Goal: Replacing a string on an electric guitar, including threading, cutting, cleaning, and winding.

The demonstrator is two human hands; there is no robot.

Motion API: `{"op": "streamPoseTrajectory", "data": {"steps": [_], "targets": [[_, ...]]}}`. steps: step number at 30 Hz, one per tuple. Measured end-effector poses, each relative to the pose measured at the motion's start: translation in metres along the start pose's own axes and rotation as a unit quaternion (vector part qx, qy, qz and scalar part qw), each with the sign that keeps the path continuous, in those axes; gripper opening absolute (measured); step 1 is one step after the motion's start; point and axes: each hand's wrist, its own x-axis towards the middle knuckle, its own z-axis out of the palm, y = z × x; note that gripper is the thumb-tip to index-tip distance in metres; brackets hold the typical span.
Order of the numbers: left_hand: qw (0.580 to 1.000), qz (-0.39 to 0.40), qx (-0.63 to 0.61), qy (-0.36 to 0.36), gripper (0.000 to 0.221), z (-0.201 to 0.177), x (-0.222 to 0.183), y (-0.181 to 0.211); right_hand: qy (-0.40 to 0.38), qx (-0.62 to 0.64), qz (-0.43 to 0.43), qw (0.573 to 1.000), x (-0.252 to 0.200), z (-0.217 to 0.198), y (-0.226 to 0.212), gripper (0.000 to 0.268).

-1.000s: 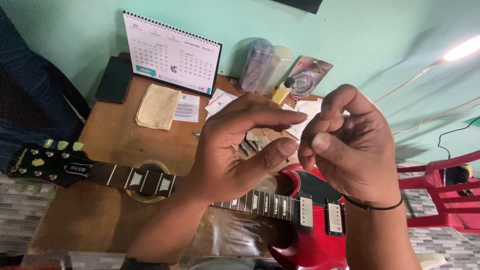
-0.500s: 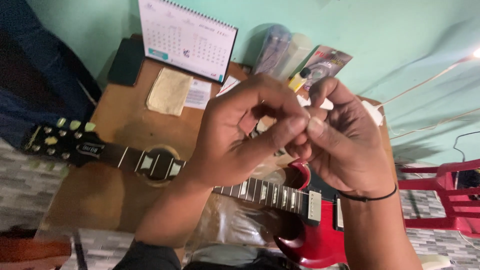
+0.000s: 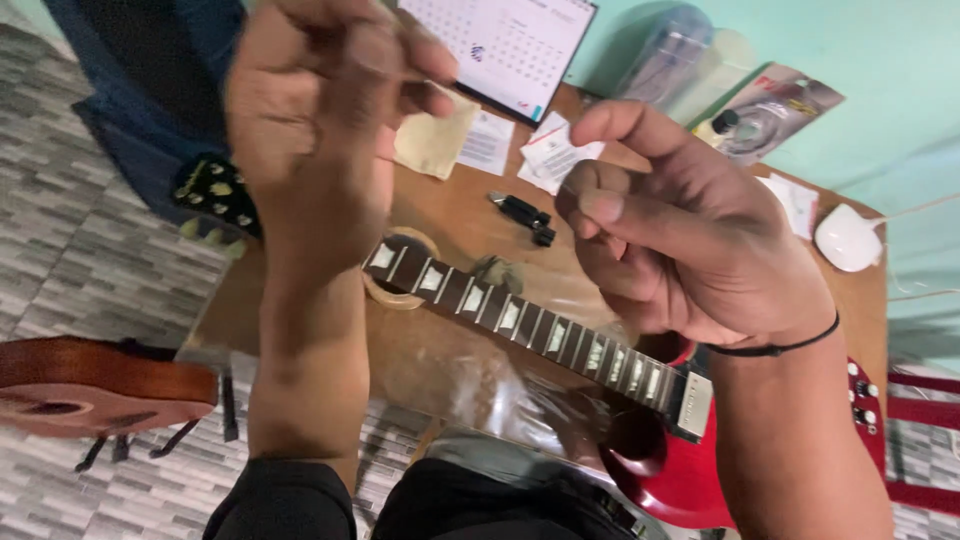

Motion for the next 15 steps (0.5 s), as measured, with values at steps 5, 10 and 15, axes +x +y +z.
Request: {"op": "streamPoseTrajectory", "data": {"steps": [5, 10, 15], "targets": [[0.995, 0.054, 0.058, 0.062, 0.019, -0.08, 0.003, 0.002, -0.005, -0.166, 0.05, 0.985, 0.023, 0.024, -0.005, 0.041], [0.978, 0.085, 0.131, 0.136, 0.032, -0.134, 0.001, 0.009, 0.059, -0.459, 0.018, 0.886, 0.034, 0.03, -0.001, 0.033], [0.977, 0.085, 0.162, 0.111, 0.022, -0.142, -0.005, 0.004, 0.059, -0.525, -0.017, 0.849, 0.057, 0.039, 0.028, 0.016]]}}
